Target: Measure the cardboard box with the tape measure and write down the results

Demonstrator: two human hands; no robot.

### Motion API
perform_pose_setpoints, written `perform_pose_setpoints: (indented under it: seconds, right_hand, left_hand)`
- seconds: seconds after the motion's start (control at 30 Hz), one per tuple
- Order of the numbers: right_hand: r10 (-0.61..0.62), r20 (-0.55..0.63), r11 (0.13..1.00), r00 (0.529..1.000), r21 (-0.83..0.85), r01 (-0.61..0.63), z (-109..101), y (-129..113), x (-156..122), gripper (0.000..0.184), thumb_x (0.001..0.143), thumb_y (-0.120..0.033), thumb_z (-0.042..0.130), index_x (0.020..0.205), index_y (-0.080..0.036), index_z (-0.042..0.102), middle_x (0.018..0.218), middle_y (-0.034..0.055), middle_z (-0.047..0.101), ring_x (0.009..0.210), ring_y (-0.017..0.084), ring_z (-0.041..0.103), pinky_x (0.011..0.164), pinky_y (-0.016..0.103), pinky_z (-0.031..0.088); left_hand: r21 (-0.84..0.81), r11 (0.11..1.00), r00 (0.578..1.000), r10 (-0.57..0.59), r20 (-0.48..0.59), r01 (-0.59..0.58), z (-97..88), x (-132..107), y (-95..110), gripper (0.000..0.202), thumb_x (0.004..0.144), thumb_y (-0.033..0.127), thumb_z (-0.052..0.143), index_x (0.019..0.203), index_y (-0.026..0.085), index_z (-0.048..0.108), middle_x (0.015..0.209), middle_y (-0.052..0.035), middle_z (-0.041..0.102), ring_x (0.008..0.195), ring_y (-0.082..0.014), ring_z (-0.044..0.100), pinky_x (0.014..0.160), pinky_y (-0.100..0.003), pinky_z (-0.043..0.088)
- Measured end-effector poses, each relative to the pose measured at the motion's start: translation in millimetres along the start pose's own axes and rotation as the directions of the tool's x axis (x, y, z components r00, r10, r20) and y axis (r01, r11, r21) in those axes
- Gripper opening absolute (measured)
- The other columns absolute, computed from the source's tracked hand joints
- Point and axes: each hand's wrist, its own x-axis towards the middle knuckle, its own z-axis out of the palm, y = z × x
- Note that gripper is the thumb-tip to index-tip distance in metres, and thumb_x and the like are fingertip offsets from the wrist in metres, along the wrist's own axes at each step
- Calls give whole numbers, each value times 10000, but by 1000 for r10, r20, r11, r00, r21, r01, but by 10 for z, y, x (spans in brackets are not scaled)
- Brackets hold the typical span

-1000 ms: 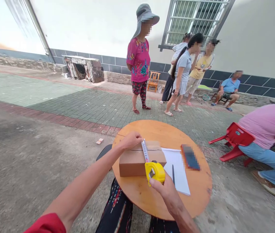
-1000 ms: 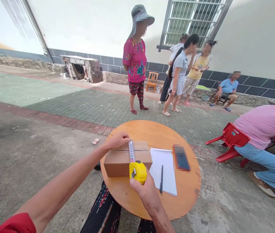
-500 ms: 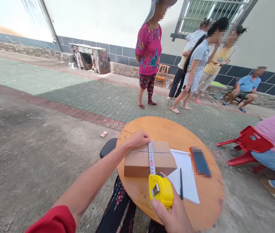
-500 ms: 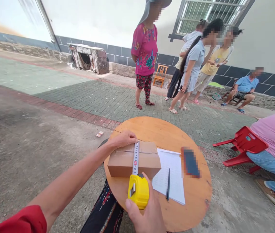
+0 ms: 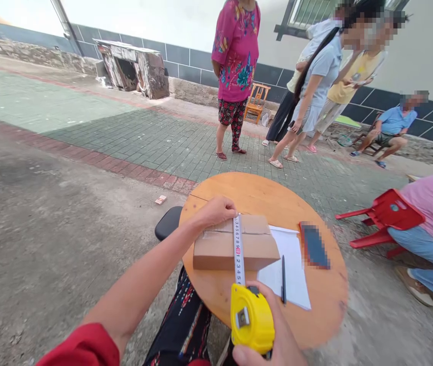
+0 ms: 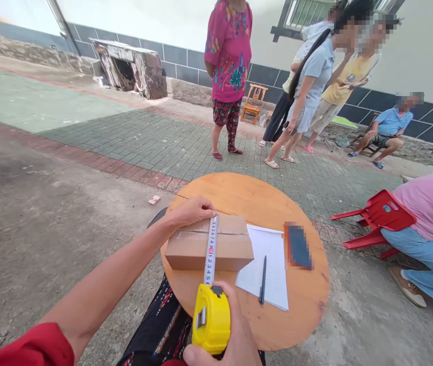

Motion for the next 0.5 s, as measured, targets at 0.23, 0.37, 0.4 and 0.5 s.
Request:
perform_pose_setpoints:
  seconds: [0.23, 0.37, 0.4, 0.5]
  right_hand:
    - [23, 99, 996, 995, 78, -30, -26, 46, 92, 945, 526, -235, 767, 1385, -227, 372, 1214, 88, 567, 1041, 264, 572, 926, 350, 432]
    - [-18, 198, 988, 980, 154, -13, -58, 101, 131, 1082, 492, -405, 863, 1427, -209, 354, 1338, 135, 505, 1207, 328, 488, 1022, 401, 363]
    - [-12, 213, 984, 977, 177, -27, -57, 118, 133, 1076, 494, -451, 863, 1418, -210, 366, 1310, 134, 524, 1177, 327, 508, 997, 403, 383]
    - [2, 182, 977, 983, 210, -41, -37, 148, 123, 1051, 479, -546, 854, 1377, -214, 419, 1215, 118, 566, 1055, 305, 559, 906, 384, 438]
  left_hand:
    - [7, 1000, 1000, -25, -2, 25, 9, 15, 3, 202, 715, 325, 561, 654, 152, 645, 601, 37, 570, 605, -124, 500, 546, -234, 343]
    - [14, 999, 999, -33, -3, 33, 7, 15, 15, 202, 724, 315, 556, 673, 149, 658, 616, 31, 581, 609, -126, 493, 546, -237, 344]
    - [18, 999, 999, -33, -4, 33, 5, 16, 17, 202, 725, 313, 558, 680, 147, 664, 631, 26, 593, 620, -129, 499, 552, -237, 349]
    - [28, 999, 1000, -27, -4, 27, 2, 14, 17, 207, 726, 315, 565, 693, 143, 675, 665, 14, 616, 655, -139, 519, 567, -234, 364]
